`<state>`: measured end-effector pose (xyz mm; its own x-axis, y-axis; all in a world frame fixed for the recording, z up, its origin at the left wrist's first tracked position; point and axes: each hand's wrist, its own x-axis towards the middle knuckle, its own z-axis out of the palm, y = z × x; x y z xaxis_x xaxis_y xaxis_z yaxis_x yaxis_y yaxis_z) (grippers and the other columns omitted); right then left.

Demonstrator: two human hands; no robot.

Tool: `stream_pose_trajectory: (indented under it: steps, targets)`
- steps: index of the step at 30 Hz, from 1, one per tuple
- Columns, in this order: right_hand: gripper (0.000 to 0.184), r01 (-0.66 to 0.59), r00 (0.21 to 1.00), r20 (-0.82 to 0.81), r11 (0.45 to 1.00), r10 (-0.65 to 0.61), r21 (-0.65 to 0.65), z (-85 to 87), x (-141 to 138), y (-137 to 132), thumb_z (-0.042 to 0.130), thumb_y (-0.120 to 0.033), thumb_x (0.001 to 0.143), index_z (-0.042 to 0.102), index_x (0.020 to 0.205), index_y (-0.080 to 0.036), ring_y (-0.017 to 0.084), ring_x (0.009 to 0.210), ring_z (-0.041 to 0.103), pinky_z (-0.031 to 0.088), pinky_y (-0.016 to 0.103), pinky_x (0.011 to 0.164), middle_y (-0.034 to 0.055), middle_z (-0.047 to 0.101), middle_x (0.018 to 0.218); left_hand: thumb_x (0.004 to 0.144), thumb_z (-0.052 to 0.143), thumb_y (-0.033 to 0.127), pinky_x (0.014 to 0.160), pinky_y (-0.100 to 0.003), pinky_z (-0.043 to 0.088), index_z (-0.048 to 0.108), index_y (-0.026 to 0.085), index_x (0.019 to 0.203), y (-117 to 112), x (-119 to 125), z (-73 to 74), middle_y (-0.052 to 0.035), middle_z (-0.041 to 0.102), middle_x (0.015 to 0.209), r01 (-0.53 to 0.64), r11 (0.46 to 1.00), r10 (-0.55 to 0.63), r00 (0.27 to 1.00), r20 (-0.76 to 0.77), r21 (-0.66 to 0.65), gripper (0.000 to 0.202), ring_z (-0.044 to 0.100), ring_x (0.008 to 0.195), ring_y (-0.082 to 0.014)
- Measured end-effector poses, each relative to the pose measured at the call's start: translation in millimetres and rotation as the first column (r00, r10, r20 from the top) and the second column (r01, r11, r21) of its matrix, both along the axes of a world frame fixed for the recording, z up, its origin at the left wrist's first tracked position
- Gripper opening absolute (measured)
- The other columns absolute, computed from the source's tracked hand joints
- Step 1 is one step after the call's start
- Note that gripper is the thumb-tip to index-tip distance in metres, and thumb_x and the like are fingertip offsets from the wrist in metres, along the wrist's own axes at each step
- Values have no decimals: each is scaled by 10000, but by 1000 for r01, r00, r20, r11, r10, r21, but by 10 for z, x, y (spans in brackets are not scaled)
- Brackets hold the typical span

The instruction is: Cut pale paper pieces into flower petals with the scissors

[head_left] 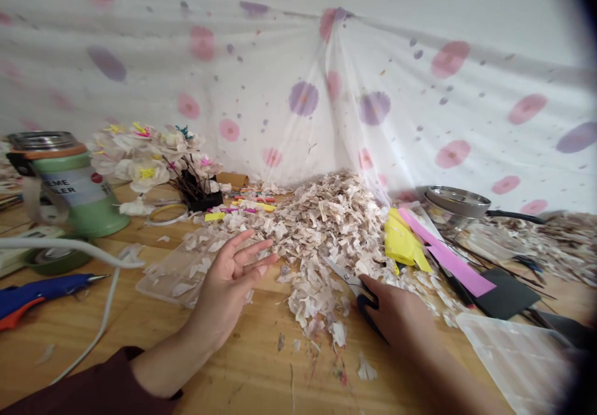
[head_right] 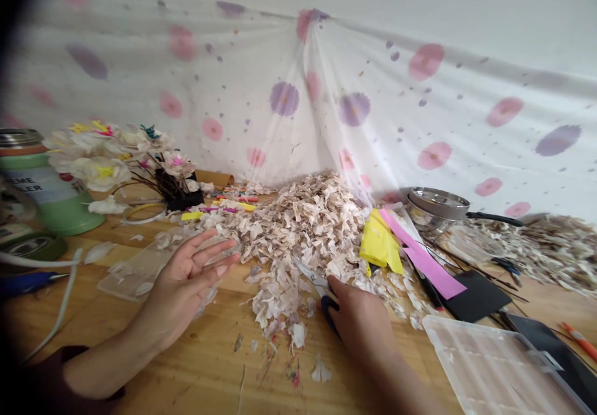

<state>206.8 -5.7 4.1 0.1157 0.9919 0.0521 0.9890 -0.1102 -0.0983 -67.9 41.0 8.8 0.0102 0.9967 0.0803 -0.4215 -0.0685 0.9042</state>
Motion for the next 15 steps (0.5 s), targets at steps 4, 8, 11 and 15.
stream_pose_trajectory:
  steps: [4, 8, 11, 15]
  targets:
    - [342, -20, 1000, -17, 1000, 20, 12, -6, 6, 3, 562, -262, 847, 661, 1173, -290, 280, 851, 723, 402, 252, 627, 71, 780, 955, 727, 755, 170, 891, -357, 517, 503, 269, 1226, -22, -6, 5, -97, 678, 1211, -1, 997, 7, 996, -90, 72, 568, 694, 1018, -249]
    - [343, -22, 1000, -5, 999, 22, 24, -10, 9, 4, 571, -255, 846, 663, 1174, -297, 271, 841, 724, 404, 248, 621, 62, 782, 957, 713, 756, 150, 839, -352, 525, 518, 251, 1194, -35, -3, 19, -116, 692, 1177, -10, 994, 20, 995, -97, 105, 546, 711, 970, -262]
    - [371, -7, 1000, 8, 1000, 7, 6, 5, 0, 3, 565, -268, 857, 650, 1217, -299, 283, 864, 727, 425, 261, 630, 65, 779, 985, 735, 733, 155, 824, -345, 523, 508, 246, 1182, -43, -3, 29, -117, 693, 1171, -12, 991, 29, 992, -122, 137, 509, 715, 957, -256]
    - [402, 14, 1000, 13, 999, -14, -30, 30, -13, 5, 584, -280, 851, 633, 1249, -299, 293, 915, 723, 447, 266, 655, 66, 771, 1030, 745, 718, 147, 807, -325, 521, 502, 248, 1190, -49, -8, 27, -92, 697, 1136, -3, 989, 23, 991, -133, 151, 505, 712, 938, -231]
